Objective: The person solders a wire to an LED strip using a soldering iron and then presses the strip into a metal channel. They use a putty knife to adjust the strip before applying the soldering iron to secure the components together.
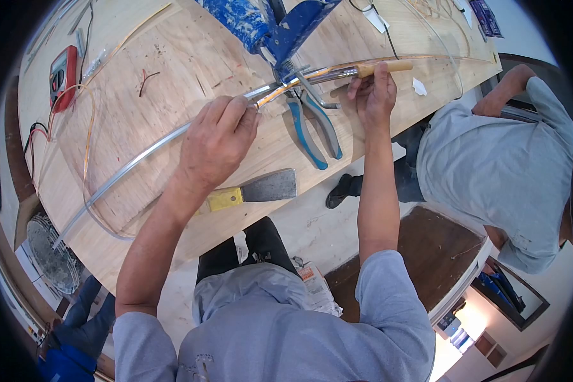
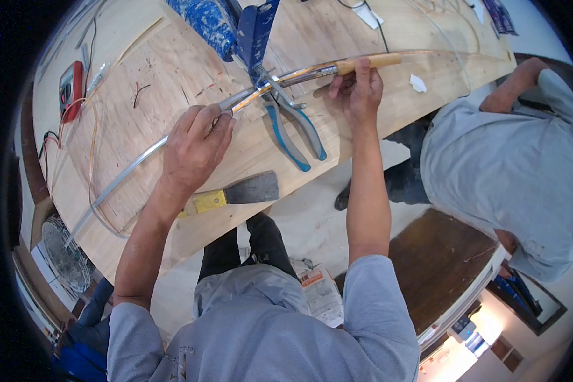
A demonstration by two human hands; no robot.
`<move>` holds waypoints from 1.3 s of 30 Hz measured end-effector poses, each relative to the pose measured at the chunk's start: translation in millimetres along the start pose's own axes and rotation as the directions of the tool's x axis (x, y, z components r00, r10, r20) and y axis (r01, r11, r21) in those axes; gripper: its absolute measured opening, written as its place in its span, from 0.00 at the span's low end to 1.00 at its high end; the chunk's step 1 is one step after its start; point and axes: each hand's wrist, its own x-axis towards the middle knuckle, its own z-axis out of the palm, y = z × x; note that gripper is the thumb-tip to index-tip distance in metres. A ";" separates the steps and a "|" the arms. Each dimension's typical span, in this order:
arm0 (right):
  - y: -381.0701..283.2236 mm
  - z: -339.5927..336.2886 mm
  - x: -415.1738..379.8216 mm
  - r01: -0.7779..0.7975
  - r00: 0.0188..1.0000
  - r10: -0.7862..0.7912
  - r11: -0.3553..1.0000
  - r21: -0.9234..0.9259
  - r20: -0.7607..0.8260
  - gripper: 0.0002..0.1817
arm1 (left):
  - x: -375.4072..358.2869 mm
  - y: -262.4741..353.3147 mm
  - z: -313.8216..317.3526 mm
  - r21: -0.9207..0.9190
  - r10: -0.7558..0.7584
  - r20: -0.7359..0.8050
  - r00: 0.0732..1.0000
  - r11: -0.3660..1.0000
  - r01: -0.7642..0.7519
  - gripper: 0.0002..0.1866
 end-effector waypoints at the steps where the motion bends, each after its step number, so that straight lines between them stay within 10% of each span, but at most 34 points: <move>1: 0.0 -0.2 0.0 0.000 1.000 0.000 1.000 -0.004 0.001 0.22 | -0.2 -0.7 0.3 0.004 0.008 0.002 1.000 1.000 -0.008 0.08; 39: 1.0 0.1 0.7 0.009 1.000 -0.009 1.000 0.016 -0.017 0.22 | -2.1 -2.2 2.8 0.008 0.029 -0.010 1.000 1.000 -0.029 0.09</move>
